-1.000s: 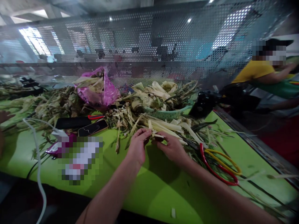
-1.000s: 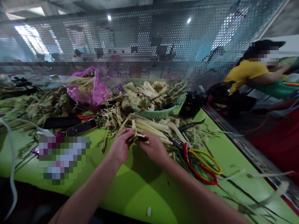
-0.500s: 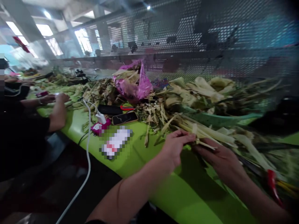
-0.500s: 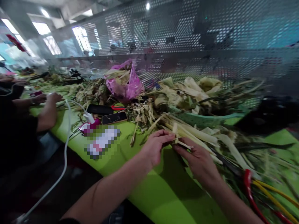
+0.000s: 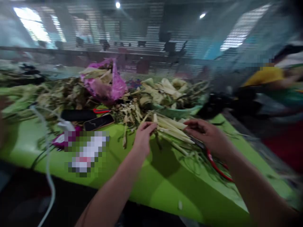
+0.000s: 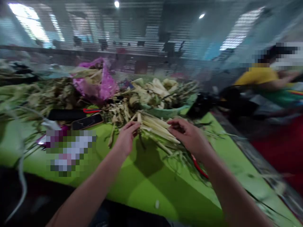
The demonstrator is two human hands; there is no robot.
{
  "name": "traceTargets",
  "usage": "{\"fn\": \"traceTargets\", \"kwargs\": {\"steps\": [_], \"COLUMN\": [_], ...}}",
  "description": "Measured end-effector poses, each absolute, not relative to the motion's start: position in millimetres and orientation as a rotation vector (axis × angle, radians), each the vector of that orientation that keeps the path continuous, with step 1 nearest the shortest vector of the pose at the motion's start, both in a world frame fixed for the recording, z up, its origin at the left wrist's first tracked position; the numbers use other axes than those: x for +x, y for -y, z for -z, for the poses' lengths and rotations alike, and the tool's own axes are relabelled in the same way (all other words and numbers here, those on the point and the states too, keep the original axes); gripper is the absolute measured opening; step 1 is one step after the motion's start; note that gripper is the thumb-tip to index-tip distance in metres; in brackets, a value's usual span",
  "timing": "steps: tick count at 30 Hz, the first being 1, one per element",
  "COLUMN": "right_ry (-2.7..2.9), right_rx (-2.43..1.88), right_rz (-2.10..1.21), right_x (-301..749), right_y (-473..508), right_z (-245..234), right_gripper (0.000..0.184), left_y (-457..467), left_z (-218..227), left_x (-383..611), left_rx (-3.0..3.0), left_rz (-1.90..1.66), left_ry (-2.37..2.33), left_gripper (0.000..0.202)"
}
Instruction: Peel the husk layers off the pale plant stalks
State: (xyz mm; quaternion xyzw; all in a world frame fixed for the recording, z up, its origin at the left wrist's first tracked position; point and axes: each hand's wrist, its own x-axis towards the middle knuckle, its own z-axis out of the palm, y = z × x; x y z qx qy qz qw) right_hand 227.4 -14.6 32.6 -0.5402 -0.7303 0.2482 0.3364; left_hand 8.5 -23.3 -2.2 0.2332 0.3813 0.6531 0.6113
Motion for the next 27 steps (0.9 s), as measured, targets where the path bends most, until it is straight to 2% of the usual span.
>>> {"fn": "traceTargets", "kwargs": {"steps": [5, 9, 13, 18, 24, 27], "right_ry": [2.057, 2.117, 2.072, 1.835, 1.605, 1.548], "right_rx": [-1.754, -2.011, -2.185, -2.081, -1.804, -1.838], "right_rz": [-0.353, -0.194, -0.095, -0.214, -0.51, -0.49], "right_x": [281, 308, 319, 328, 343, 360], "right_y": [56, 84, 90, 86, 99, 103], "right_z": [-51, -32, -4, 10, -11, -16], "right_gripper": [0.031, 0.029, 0.036, 0.038, 0.041, 0.045], "left_y": [21, 24, 25, 21, 25, 26], "left_z": [9, 7, 5, 9, 4, 2], "left_x": [10, 8, 5, 2, 2, 2], "left_rx": [0.575, 0.562, 0.571, 0.562, 0.52, 0.493], "left_rz": [-1.499, -1.516, -1.517, -1.531, -1.507, -1.517], "left_ry": [-0.828, -0.826, -0.844, -0.869, -0.88, -0.826], "left_gripper": [0.016, 0.017, 0.017, 0.017, 0.016, 0.014]}}
